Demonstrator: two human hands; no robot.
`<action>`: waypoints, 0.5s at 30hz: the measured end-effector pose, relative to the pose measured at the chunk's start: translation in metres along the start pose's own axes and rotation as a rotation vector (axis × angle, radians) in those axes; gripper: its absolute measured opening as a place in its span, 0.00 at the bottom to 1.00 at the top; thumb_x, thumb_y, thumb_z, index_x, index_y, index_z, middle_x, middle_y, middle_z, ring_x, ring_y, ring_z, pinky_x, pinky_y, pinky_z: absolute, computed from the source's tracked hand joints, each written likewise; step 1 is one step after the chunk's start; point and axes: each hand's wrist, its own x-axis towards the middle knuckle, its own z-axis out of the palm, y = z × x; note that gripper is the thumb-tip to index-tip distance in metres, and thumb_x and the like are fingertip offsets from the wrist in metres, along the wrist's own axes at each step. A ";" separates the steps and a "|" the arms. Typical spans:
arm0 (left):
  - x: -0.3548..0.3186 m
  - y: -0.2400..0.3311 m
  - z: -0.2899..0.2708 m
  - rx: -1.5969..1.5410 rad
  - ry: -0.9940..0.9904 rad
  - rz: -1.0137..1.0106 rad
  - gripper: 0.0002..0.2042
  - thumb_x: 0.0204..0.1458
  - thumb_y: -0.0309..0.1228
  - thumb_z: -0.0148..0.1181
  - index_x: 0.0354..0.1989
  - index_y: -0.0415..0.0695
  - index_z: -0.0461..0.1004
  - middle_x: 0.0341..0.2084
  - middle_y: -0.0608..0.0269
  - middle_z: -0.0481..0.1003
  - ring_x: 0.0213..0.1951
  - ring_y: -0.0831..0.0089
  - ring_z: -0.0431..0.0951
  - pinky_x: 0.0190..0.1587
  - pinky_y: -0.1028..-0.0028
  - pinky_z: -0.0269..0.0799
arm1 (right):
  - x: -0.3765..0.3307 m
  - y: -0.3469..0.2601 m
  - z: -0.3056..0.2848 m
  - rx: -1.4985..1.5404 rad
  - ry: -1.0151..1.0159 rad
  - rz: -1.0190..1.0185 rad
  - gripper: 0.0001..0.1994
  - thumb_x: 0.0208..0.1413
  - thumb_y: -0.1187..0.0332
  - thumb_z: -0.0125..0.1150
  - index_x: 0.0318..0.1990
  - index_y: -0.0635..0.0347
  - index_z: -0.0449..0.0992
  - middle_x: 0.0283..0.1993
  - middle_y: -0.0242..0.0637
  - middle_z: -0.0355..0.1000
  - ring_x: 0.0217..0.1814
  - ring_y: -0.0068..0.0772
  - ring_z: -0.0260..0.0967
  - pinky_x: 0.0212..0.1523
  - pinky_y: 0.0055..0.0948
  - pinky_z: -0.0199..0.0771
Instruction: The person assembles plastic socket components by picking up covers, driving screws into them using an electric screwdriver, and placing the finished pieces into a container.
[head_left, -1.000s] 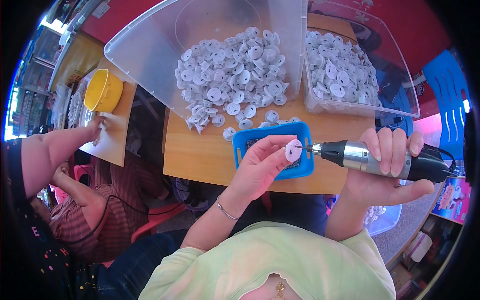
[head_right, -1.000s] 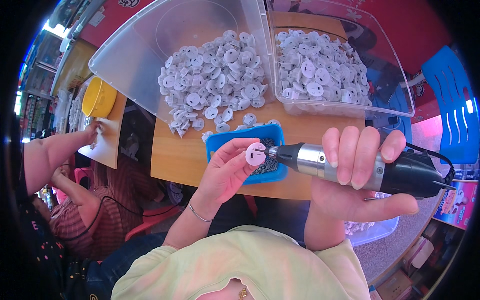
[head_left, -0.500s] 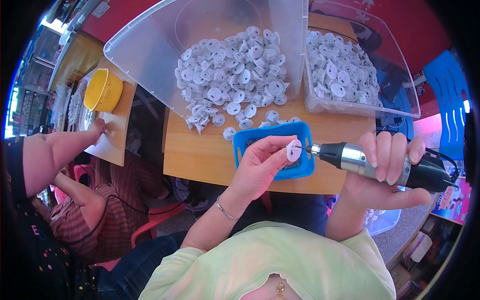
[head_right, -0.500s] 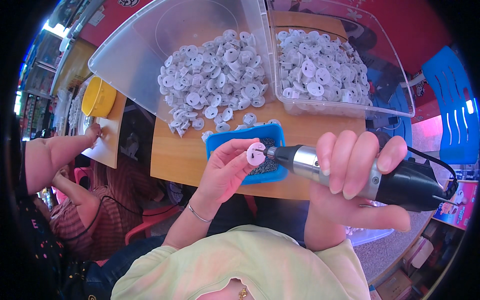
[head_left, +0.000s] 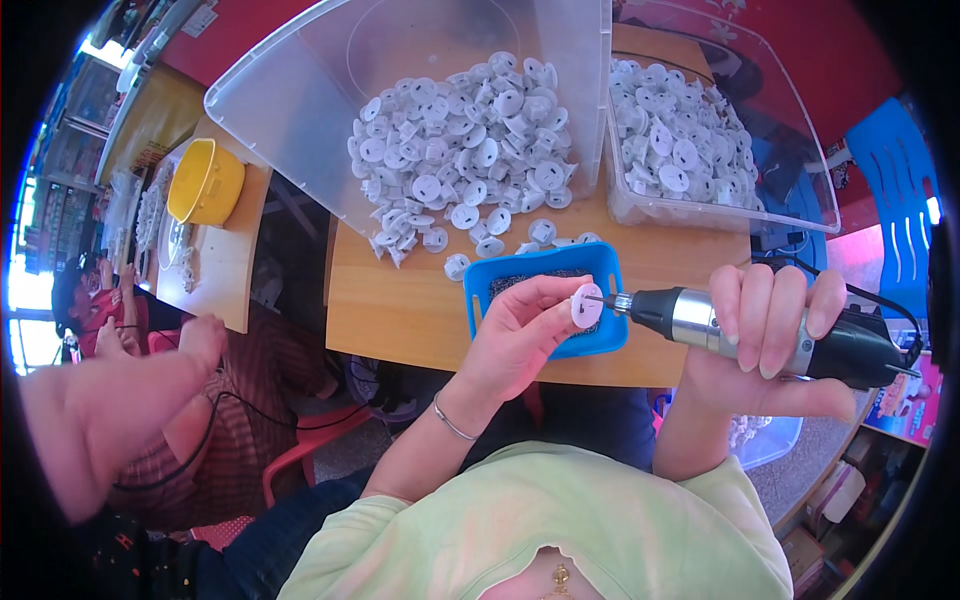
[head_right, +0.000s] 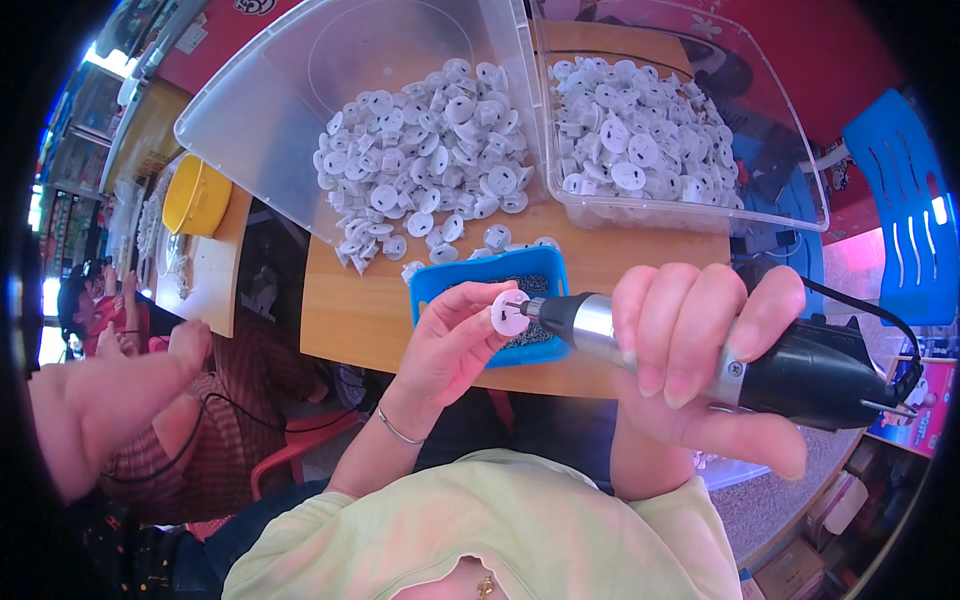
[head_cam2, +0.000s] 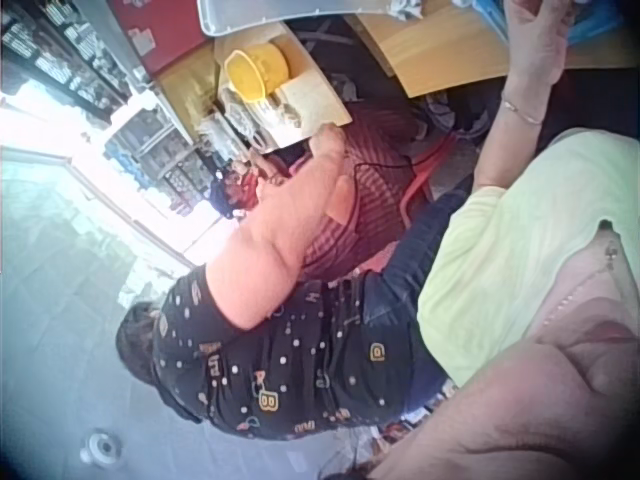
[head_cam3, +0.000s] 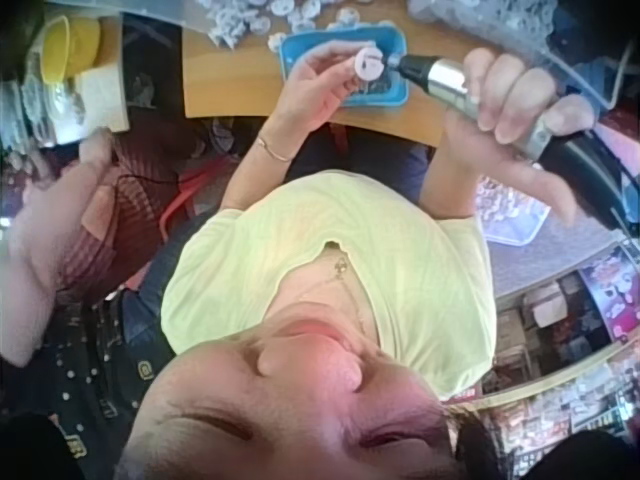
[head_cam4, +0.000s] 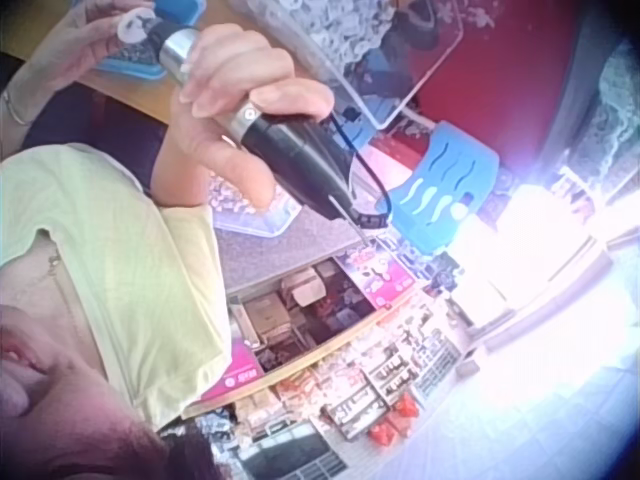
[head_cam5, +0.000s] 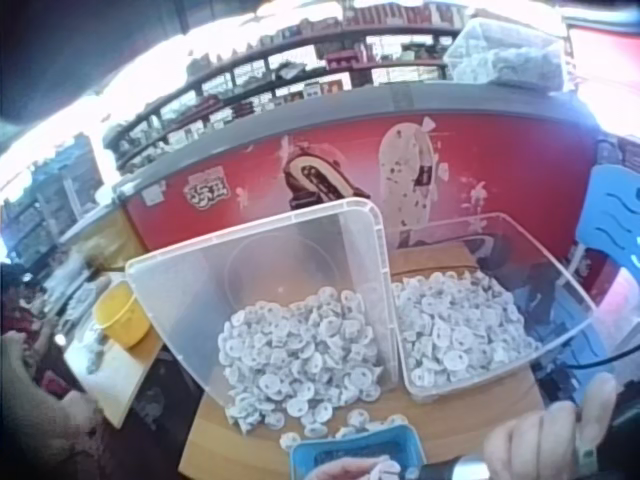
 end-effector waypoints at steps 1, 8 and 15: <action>0.000 0.000 0.000 -0.003 -0.008 0.009 0.11 0.50 0.22 0.48 0.43 0.39 0.67 0.41 0.58 0.68 0.44 0.71 0.69 0.48 0.72 0.66 | 0.000 0.000 0.000 0.003 -0.006 -0.004 0.24 0.36 0.45 0.62 0.30 0.50 0.58 0.19 0.22 0.61 0.20 0.13 0.57 0.28 0.15 0.58; -0.001 0.000 0.000 -0.008 0.002 0.000 0.11 0.50 0.22 0.48 0.43 0.39 0.67 0.41 0.58 0.69 0.44 0.71 0.69 0.48 0.72 0.66 | 0.001 0.001 -0.002 0.014 -0.016 0.009 0.24 0.36 0.46 0.62 0.30 0.49 0.59 0.19 0.22 0.61 0.20 0.13 0.58 0.27 0.15 0.58; -0.002 0.002 0.000 -0.053 -0.006 -0.061 0.11 0.50 0.22 0.47 0.43 0.38 0.67 0.41 0.58 0.69 0.43 0.71 0.70 0.47 0.73 0.67 | 0.002 0.000 -0.002 0.005 -0.061 0.009 0.23 0.36 0.46 0.63 0.30 0.49 0.59 0.19 0.22 0.62 0.20 0.13 0.59 0.27 0.15 0.59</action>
